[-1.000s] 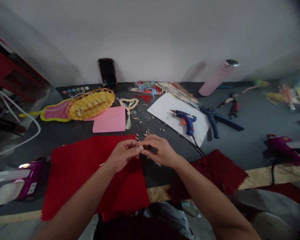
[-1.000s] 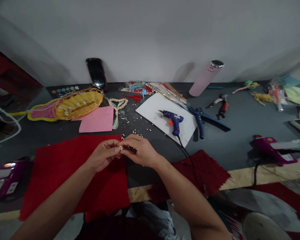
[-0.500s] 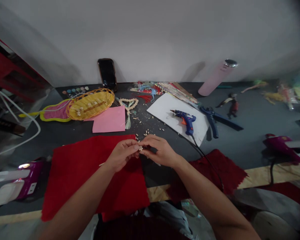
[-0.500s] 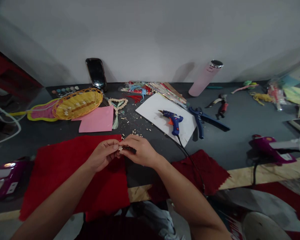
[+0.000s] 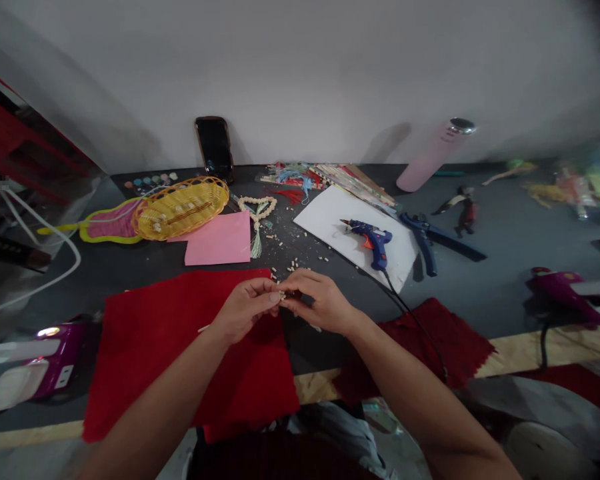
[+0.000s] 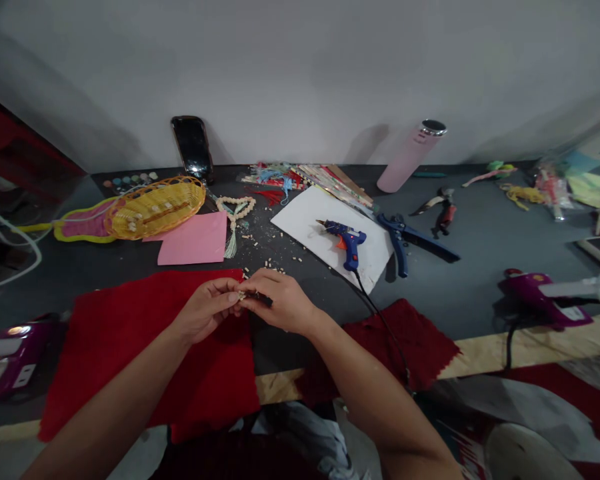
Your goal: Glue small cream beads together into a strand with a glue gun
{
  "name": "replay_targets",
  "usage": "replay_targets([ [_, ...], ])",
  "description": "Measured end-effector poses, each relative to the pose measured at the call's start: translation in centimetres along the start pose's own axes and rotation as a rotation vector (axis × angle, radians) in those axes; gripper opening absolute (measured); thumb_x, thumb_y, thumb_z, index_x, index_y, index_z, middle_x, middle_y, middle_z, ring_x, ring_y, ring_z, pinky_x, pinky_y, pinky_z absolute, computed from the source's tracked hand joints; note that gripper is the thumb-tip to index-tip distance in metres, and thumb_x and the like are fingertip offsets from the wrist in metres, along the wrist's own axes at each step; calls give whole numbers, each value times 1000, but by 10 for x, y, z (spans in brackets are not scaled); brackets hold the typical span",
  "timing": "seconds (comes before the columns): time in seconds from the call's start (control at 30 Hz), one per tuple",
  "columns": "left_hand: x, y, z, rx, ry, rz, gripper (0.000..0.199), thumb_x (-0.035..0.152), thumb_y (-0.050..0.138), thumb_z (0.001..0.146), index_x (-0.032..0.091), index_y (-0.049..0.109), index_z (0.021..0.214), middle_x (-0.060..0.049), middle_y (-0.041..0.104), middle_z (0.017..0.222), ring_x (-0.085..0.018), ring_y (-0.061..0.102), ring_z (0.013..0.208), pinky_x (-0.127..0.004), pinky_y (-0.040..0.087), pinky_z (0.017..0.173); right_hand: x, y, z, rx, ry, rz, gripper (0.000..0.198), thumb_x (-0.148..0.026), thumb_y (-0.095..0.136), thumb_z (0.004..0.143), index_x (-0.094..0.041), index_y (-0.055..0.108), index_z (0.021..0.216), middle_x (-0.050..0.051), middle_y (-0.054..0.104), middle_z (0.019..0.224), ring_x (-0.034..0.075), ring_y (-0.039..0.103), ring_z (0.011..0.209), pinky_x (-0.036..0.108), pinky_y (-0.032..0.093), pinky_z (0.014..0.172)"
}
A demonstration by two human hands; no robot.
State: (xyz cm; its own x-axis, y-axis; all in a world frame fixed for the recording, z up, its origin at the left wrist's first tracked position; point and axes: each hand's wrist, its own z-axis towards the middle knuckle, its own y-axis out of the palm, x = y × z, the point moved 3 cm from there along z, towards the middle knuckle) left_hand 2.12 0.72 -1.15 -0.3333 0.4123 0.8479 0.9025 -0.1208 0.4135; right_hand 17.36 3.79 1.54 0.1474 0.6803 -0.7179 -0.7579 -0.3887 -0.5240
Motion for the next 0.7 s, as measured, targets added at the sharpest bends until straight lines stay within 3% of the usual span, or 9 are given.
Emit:
replay_targets([
  [0.2, -1, 0, -2, -48, -30, -44, 17, 27, 69, 72, 12, 63, 77, 1, 58, 62, -6, 52, 54, -18, 40, 54, -4, -6, 1, -45, -29, 90, 31, -24, 60, 82, -20, 57, 113, 6, 63, 92, 14, 58, 87, 30, 49, 78],
  [0.7, 0, 2, -3, -113, -47, -38, 17, 27, 71, 69, 12, 64, 73, 0, 60, 63, -6, 52, 53, -19, 41, 53, -2, -5, 0, -26, -28, 166, 24, -20, 58, 84, -23, 62, 107, 3, 66, 86, 11, 59, 80, 27, 49, 74],
])
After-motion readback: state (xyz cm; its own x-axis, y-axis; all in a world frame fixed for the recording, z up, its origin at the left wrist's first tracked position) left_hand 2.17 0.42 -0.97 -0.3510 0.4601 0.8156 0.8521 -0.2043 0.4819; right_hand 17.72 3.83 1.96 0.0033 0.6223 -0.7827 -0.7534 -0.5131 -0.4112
